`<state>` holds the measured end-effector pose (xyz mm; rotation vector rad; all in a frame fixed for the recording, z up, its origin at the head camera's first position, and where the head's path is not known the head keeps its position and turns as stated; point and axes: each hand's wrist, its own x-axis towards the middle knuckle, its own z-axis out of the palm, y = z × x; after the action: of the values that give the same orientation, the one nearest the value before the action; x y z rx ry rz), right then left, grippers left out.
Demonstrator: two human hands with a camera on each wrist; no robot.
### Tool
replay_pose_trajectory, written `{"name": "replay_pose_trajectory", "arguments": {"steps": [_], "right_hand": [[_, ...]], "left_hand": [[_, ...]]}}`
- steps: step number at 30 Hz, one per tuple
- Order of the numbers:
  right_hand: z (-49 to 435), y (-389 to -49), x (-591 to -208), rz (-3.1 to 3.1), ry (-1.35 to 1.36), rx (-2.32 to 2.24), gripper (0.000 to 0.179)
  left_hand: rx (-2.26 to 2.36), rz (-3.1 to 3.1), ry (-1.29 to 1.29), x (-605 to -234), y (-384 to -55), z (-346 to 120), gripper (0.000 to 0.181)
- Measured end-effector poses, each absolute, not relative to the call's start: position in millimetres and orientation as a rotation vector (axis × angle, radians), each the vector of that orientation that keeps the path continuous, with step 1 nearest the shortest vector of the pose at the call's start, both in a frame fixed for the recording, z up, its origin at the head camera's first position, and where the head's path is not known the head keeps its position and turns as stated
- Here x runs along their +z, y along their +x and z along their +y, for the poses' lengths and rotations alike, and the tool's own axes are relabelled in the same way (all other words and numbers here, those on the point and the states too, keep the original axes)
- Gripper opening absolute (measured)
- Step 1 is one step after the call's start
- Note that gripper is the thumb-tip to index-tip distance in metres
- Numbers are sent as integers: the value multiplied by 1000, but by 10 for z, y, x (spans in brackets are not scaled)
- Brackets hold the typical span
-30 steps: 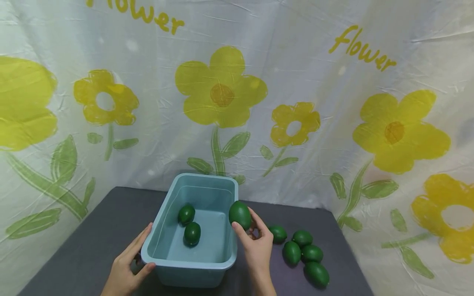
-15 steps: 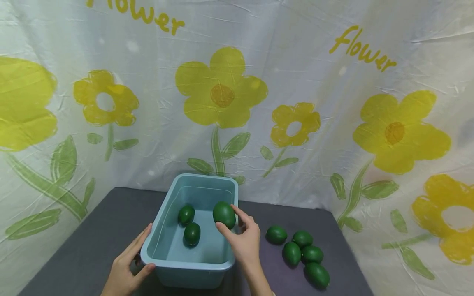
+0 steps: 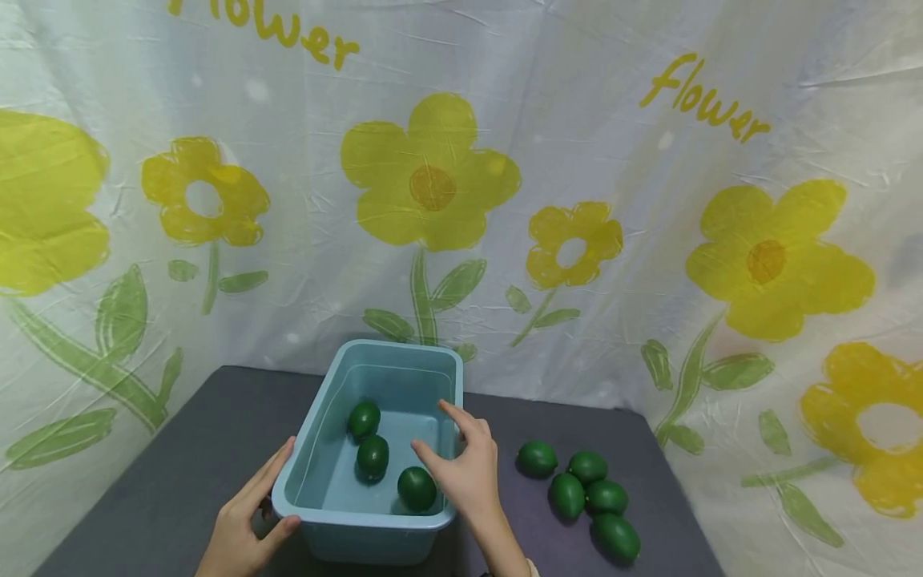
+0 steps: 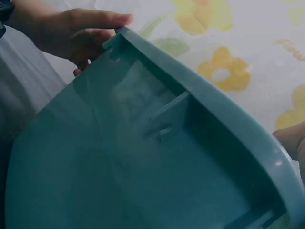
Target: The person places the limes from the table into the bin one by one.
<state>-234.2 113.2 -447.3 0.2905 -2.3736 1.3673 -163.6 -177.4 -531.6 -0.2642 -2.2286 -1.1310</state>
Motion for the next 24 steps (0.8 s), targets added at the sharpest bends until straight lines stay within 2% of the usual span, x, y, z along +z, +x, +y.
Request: {"name": "replay_pose_trajectory", "arguments": {"steps": [24], "right_hand": [[1297, -2254, -4583, -2309, 162, 1342, 56]], "left_hand": [[-1131, -2226, -277, -5314, -1636, -1772, 89]]}}
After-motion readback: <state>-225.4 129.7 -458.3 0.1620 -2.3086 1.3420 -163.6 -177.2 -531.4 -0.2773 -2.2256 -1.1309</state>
